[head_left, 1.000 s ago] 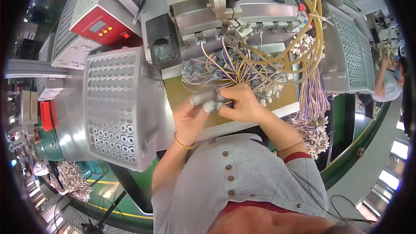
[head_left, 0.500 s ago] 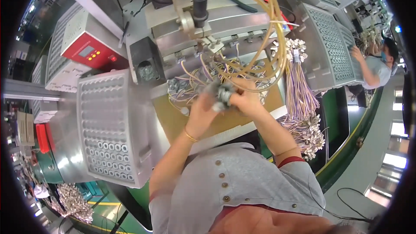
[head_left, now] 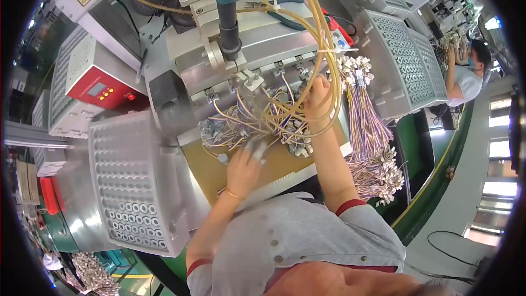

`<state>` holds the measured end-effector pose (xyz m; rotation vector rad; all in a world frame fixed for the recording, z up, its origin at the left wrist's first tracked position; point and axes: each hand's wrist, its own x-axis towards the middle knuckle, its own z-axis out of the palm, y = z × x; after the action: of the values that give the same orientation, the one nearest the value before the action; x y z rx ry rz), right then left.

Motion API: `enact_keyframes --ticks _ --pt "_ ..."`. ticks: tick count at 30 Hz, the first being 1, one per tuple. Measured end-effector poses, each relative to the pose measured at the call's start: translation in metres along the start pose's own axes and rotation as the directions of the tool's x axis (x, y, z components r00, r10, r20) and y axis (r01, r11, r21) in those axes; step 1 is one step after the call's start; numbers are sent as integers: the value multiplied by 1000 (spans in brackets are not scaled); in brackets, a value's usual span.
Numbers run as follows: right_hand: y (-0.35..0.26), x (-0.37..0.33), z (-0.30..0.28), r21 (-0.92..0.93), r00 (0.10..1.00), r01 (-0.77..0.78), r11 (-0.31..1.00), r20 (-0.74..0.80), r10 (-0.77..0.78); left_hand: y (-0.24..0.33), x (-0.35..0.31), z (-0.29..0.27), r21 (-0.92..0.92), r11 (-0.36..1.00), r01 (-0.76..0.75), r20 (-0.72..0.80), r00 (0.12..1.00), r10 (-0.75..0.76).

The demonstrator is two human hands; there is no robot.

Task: The person fits components from a tray onto wire harness connectors, places the connectors into a machine to process them, and removes them by hand.

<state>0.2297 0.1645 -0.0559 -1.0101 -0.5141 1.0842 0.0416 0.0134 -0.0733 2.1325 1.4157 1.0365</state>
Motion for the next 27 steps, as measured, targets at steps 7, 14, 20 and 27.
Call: enact_keyframes --ticks 7,14,20,27 --pt "-5 -3 15 -175 999 -36 984 -24 32 -18 -29 -6 196 981 13 -50 999 -4" --pt "-18 0 22 -148 993 -68 987 82 81 -4 -25 -37 269 963 13 -47 999 0" --pt "-55 5 17 -620 949 200 758 314 6 -10 -50 -41 259 954 153 -76 988 -138" --pt "-45 -31 -16 -634 875 476 609 407 -261 -3 -47 -109 79 898 433 -160 895 -417"
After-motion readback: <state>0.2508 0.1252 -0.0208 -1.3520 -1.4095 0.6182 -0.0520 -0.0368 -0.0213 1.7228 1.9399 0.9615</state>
